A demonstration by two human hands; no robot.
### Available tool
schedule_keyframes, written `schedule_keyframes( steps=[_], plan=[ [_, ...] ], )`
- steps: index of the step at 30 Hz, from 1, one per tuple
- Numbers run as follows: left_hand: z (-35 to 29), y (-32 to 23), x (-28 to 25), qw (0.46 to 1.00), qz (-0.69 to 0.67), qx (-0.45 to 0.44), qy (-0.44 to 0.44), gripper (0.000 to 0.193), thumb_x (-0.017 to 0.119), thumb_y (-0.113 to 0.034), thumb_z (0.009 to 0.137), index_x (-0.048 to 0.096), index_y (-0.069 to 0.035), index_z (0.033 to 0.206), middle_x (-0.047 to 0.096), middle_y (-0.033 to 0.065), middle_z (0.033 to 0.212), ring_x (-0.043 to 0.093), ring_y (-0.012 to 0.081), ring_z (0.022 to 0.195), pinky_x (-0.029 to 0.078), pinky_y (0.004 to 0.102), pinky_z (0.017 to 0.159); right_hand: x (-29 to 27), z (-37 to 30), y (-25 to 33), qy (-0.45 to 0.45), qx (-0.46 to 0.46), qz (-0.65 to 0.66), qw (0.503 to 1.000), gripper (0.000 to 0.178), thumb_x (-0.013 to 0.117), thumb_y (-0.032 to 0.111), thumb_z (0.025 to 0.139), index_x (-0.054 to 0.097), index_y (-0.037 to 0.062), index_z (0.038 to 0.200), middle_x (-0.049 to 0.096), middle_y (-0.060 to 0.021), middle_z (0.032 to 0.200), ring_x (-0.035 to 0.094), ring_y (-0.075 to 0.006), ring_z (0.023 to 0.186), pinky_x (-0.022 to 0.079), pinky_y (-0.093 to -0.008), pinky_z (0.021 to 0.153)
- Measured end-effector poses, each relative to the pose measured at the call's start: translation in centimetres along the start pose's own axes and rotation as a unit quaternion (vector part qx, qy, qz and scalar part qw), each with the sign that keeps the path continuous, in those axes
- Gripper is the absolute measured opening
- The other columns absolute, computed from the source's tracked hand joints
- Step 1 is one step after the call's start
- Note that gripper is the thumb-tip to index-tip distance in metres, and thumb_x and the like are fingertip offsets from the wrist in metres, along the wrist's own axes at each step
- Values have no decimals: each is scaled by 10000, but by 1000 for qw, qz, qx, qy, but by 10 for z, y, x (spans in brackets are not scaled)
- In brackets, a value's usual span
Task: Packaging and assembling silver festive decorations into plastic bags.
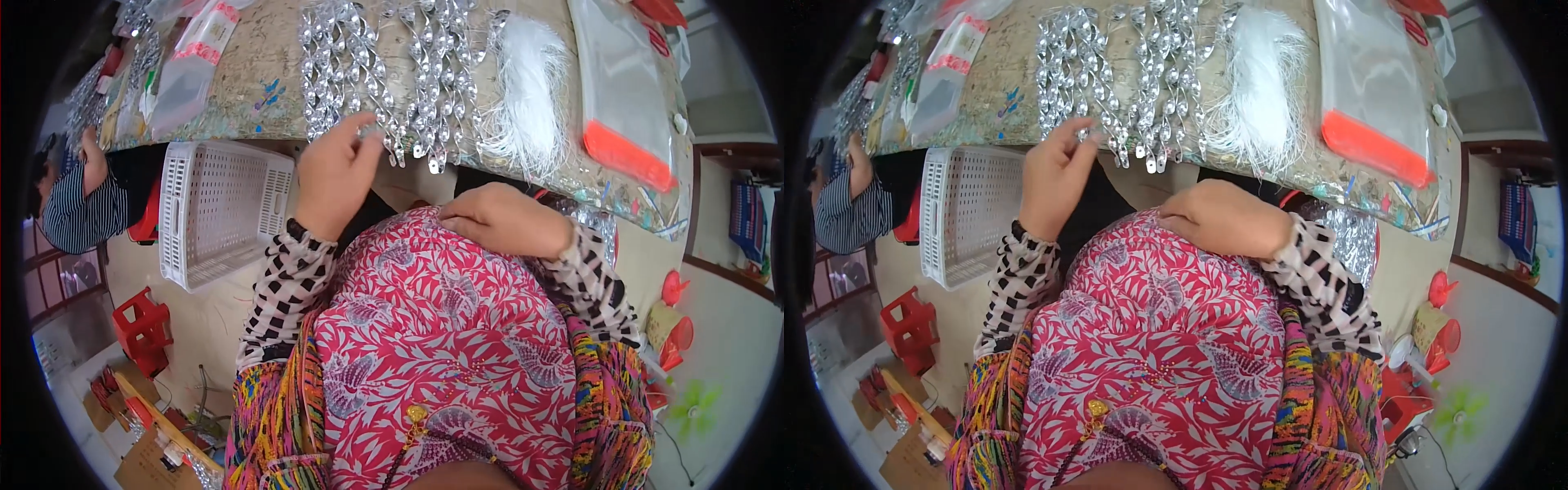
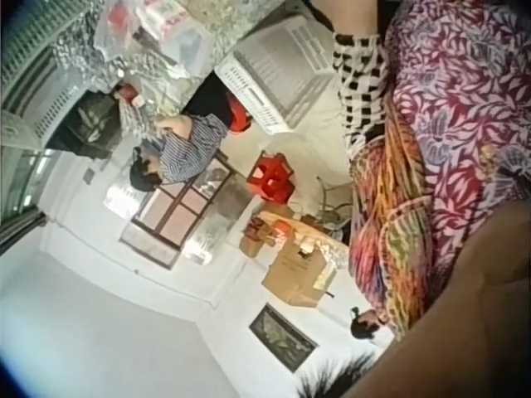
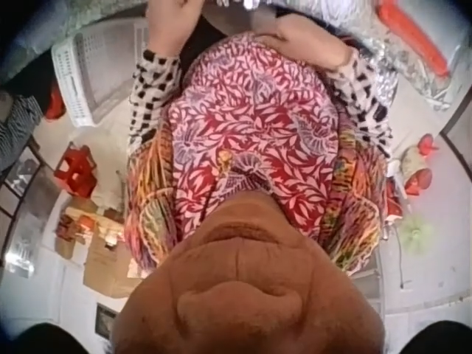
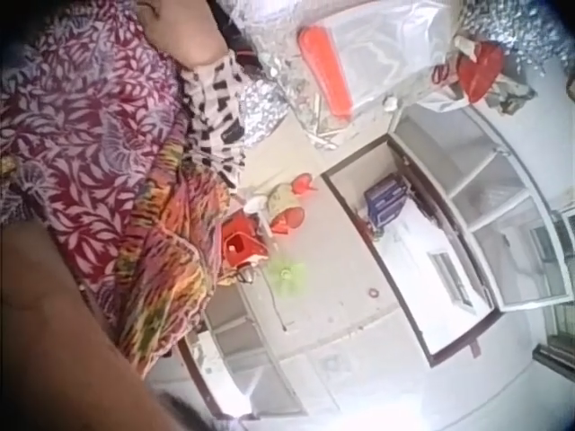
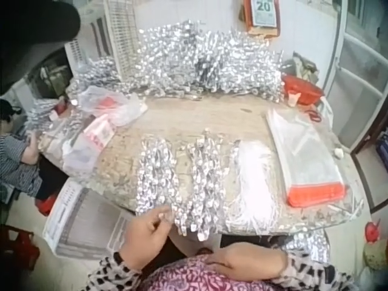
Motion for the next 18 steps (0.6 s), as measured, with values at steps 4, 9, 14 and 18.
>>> schedule_keyframes(
  steps=[4,9,14,18],
  plan=[
    [0,36,-21,992,53,12,-117,280,619,-238,845,646,-68,1066,606,124,831,595,258,747,465,348,672,-21,24,23,-100,11,26,995,179,568,128,872,636,15,993,648,-168,850,623,-337,768,494,-399,724],
    [-2,63,-32,953,232,70,-184,413,627,-255,824,568,-74,1190,565,144,944,542,306,902,432,394,798,-13,71,14,-223,-93,-161,957,182,567,92,847,625,30,1008,644,-138,909,595,-324,839,476,-388,756],
    [-10,79,-39,986,68,-56,-140,470,664,-261,828,521,-18,1203,575,138,965,589,247,786,473,344,703,-6,93,-1,-148,-56,-358,920,199,596,75,781,634,48,974,647,-113,860,555,-314,762,445,-391,743],
    [-20,86,-23,909,-338,-226,-85,501,681,-233,850,436,21,1206,591,125,947,616,177,690,512,285,618,-6,101,4,-176,-20,-336,925,178,585,100,807,629,44,970,650,-115,789,568,-320,791,442,-410,756]
  ],
)
Point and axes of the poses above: each hand's wrist, its own z-axis towards the middle knuckle, its own x-axis out of the palm, y = z × x, the point moved 1 cm from there along z, towards the middle knuckle
